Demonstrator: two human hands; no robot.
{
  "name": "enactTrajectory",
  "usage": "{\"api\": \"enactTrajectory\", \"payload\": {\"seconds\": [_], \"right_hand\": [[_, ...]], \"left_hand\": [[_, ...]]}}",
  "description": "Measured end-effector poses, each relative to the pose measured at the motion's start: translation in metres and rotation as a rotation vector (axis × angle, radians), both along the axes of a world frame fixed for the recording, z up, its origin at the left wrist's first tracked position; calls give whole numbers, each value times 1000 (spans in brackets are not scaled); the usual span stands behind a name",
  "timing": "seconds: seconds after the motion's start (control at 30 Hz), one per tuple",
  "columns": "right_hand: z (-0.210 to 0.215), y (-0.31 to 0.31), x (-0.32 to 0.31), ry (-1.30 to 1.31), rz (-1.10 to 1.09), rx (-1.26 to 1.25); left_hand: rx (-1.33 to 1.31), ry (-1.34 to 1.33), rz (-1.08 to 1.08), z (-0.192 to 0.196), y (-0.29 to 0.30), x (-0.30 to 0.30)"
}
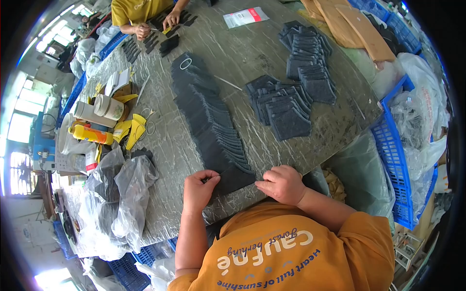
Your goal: Sort and bundle stacks of black shoe components using white string.
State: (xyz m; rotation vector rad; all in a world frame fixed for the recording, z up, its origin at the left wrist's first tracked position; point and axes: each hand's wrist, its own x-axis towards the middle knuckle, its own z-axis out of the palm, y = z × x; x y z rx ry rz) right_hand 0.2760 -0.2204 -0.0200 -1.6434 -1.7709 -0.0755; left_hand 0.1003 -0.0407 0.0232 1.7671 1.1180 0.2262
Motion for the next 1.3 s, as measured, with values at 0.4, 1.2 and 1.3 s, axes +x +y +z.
{"api": "enactTrajectory", "payload": {"seconds": [0.4,1.2,1.3], "right_hand": [[3,-1,0,4,14,-44],[8,4,-7,-91,29,-70],[8,3,-7,-123,22,-111]], "left_hand": [[55,12,-20,-1,0,2],[34,9,-14,-6,2,1],[98,-12,-33,-8,1,0]]}}
